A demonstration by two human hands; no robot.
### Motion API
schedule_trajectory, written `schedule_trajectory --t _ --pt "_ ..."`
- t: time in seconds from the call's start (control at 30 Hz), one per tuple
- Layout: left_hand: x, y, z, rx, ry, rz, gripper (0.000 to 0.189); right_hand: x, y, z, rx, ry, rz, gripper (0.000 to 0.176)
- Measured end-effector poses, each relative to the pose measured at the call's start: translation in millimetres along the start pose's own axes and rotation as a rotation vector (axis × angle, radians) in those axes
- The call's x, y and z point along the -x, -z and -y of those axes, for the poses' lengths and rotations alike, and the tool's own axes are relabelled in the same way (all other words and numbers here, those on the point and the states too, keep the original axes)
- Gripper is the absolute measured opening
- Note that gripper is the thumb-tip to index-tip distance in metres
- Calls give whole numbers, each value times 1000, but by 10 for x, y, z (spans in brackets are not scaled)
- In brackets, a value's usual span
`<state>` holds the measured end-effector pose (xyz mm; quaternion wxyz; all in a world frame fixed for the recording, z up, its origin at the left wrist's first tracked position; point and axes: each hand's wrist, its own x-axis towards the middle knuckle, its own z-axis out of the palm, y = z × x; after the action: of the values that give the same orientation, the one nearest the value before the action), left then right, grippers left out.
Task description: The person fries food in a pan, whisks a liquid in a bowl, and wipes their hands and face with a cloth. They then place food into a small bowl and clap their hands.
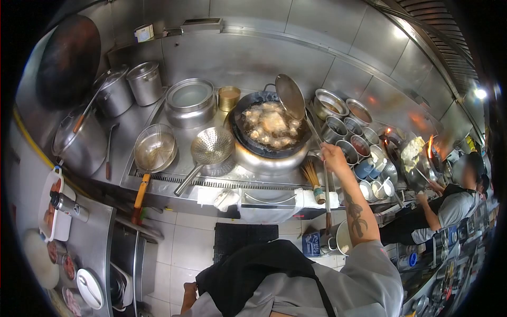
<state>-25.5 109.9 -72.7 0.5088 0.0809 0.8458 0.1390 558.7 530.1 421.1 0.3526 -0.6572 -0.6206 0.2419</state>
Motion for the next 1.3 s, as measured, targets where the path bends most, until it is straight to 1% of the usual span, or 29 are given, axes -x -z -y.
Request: schedule_trajectory --t 0.07,0.17,0.27,0.37,0.47,0.6,0.73,0.77,0.87,0.9,0.97,1.0,1.03,1.07,1.1,1.17,1.2,1.3 --pt "8 6 21 10 1 -4 19 53 25 78 -20 -28 -32 31" --pt "16 11 33 28 0 -9 19 112 48 181 -291 -161 20 34" --pt "33 1 34 53 -3 -16 19 136 22 206 -552 -285 21 34" --pt "52 4 51 81 -11 -26 19 49 -18 82 -847 -355 76 29" --pt "89 27 100 126 -18 -36 19 -9 -74 129 -948 -383 101 24" --pt "240 85 106 211 -37 -66 19 -92 -137 486 -963 -305 81 24" --pt "502 160 84 315 -78 -117 19 -279 -335 1014 -884 -148 41 29" --pt "670 215 27 309 -99 -156 19 -352 -429 1119 -874 -100 34 29" --pt "690 286 110 266 -158 -176 18 -522 -810 1493 -825 17 12 31" --pt "693 318 128 253 -177 -185 18 -584 -974 1606 -775 51 -9 29" --pt "686 388 184 226 -214 -202 18 -825 -1399 1640 -630 134 -28 27" --pt "689 419 205 243 -199 -221 21 -1032 -1690 1537 -499 254 -85 26" --pt "690 442 235 261 -182 -239 25 -1219 -2004 1438 -446 294 -141 24" --pt "701 454 279 277 -164 -255 29 -1399 -2338 1300 -219 447 -269 23" --pt "683 460 358 326 -130 -252 29 -1500 -2595 1242 11 599 -394 23" --pt "547 452 579 423 -63 -246 29 -1375 -2939 1413 106 526 -234 23" --pt "559 451 645 419 -62 -290 25 -1292 -3070 1469 154 485 -154 24" --pt "671 560 861 448 -100 -264 22 -1100 -3265 1533 190 411 -46 24"
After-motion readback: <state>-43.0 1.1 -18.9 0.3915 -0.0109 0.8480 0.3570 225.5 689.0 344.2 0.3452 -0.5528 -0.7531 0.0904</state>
